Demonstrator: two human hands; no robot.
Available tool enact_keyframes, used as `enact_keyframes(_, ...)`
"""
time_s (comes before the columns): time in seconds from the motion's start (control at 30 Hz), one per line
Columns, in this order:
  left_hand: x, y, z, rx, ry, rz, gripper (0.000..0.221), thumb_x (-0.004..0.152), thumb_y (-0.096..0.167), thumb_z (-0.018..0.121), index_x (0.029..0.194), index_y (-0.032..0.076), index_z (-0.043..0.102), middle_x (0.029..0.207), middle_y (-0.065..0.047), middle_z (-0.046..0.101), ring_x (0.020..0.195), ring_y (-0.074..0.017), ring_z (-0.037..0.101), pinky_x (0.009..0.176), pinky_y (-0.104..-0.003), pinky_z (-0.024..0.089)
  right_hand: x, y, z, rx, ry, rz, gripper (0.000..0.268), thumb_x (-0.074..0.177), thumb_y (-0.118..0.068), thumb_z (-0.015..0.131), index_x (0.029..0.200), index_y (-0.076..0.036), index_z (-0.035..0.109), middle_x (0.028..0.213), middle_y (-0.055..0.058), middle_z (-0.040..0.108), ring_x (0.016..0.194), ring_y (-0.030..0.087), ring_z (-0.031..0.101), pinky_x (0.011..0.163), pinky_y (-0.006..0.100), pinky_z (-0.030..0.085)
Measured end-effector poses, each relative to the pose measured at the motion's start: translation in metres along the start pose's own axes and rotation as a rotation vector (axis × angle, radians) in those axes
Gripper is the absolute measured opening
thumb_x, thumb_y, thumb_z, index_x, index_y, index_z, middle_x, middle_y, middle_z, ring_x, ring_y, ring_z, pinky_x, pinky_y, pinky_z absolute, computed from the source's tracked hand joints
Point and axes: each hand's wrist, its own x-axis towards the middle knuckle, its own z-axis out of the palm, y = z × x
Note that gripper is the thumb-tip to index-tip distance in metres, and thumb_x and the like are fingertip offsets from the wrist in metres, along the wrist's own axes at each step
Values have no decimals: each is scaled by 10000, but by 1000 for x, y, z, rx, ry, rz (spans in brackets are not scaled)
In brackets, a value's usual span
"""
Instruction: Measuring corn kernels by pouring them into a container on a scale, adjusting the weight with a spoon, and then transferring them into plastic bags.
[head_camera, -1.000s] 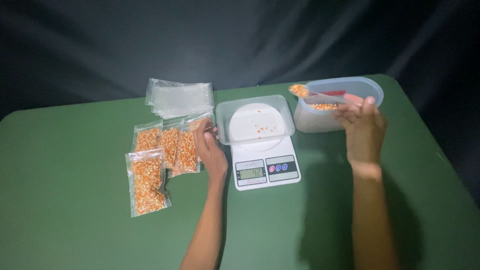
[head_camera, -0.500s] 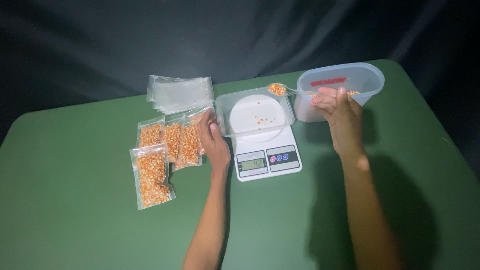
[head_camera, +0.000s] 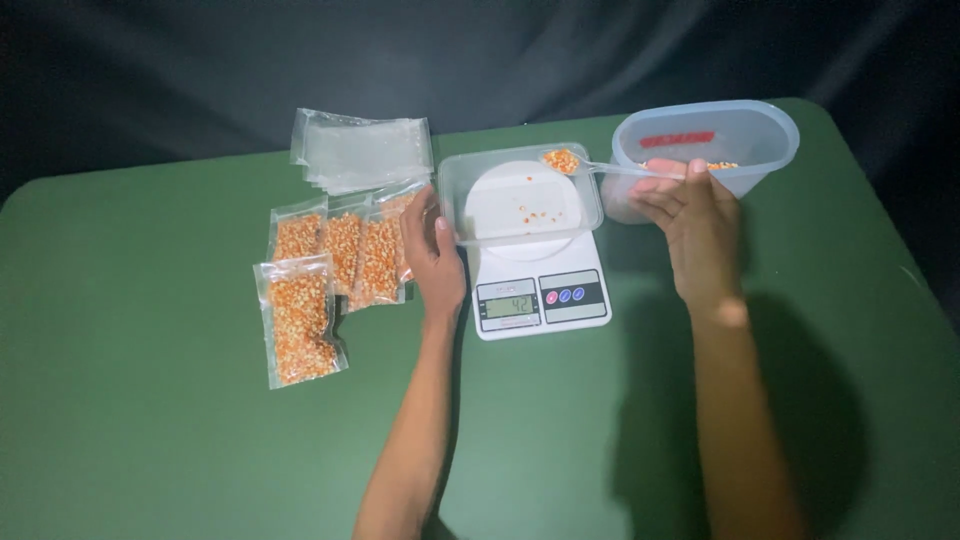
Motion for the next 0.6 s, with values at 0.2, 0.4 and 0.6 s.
enact_keyframes(0.2,1,1,1,16,-25,58,435,1014,312,630,1401,124,569,1309,-85,493,1337,-268,499,1176,-465,400,-3,-12,-6,-20,-34,11,543,1116,-408,372,1319,41,598,997,157,722,963,233,754,1015,425,626)
enact_keyframes(0.4,-1,5,0,39,-66,55,407,1000,318,661,1341,106,596,1305,-85,497,1354,-275,480,1178,-478,368,-9,-20,-2,-51,-33,-2,593,1094,-484,417,1301,39,606,984,161,718,935,235,754,983,435,630)
enact_keyframes(0.6,2,5,1,38,-83,46,396,998,320,652,1328,106,604,1313,-83,495,1364,-276,469,1185,-474,357,-5,-14,-2,-23,-56,12,601,1076,-498,440,1301,35,602,989,137,729,930,197,753,979,414,631)
